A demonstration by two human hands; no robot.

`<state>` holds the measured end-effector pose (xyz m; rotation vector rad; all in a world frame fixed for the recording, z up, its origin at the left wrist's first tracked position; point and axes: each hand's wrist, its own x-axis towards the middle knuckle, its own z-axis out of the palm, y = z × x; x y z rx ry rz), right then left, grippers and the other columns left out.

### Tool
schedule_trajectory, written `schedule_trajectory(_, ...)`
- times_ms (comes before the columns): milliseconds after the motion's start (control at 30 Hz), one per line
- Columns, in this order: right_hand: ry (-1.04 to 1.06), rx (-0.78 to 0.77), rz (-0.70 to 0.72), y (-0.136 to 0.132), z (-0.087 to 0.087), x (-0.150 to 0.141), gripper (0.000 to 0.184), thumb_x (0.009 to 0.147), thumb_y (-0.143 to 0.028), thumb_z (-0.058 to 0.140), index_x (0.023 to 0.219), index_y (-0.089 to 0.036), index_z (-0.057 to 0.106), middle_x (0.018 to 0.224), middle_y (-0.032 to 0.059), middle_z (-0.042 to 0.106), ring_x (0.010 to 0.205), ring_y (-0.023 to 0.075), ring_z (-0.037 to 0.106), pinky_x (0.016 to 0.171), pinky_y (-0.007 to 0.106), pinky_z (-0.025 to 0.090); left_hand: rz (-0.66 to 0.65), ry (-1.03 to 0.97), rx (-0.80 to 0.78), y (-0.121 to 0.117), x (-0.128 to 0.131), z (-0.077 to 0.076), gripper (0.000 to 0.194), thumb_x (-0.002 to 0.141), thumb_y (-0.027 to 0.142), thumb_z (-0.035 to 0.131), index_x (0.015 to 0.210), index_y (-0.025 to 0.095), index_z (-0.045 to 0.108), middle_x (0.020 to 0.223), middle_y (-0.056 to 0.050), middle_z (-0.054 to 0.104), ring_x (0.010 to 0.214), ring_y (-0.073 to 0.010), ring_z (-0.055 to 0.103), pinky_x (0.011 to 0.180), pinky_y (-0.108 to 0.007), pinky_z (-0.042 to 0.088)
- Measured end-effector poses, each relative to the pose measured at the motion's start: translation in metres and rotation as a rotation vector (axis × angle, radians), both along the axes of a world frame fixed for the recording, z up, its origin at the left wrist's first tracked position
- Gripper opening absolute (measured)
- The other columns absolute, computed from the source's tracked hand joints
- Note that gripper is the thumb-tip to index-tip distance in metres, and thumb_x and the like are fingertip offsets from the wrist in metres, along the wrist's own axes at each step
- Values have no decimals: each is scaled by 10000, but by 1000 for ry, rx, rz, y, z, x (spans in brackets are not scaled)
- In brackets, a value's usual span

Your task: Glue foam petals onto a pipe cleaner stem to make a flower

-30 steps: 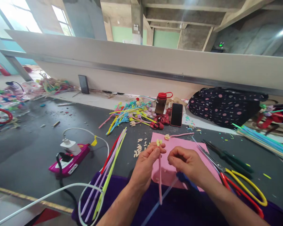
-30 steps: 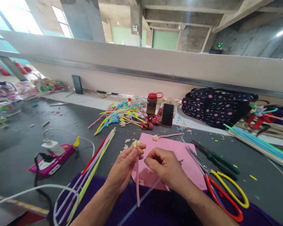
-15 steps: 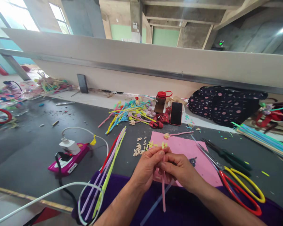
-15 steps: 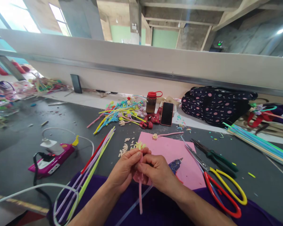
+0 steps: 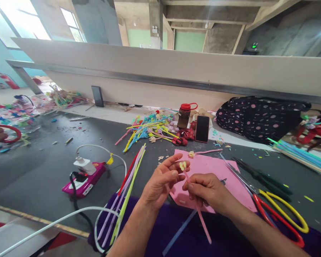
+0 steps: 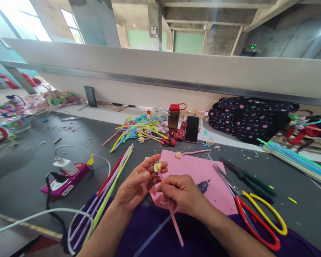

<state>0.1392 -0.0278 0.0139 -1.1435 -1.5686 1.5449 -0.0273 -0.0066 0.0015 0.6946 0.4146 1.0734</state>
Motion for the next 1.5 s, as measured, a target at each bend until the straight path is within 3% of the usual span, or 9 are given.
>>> schedule_trajectory(333, -56, 112, 93, -2, -9, 1, 233, 820, -268, 518, 652, -124, 590, 535, -20, 534, 440, 67, 475, 433, 173, 348, 3, 48, 90, -1, -3, 2, 450, 618, 61, 679, 1047, 182, 618, 1010, -91, 666, 877, -197, 623, 832, -321, 439)
schedule_trajectory(867, -78, 47, 69, -3, -8, 0, 194, 808, -254, 515, 691, -125, 600, 525, -28, 527, 420, 65, 486, 400, 159, 331, 85, 107, 39, -2, 0, 6, 347, 547, 85, 745, 875, 178, 677, 845, -55, 707, 734, -163, 636, 760, -291, 458)
schedule_trajectory(1500, -90, 50, 79, -3, -5, -1, 198, 803, -278, 516, 698, -134, 604, 517, -35, 512, 418, 67, 482, 408, 164, 342, 69, 95, 18, -2, -1, 4, 341, 571, 77, 729, 892, 174, 670, 832, -59, 704, 733, -157, 631, 736, -275, 456)
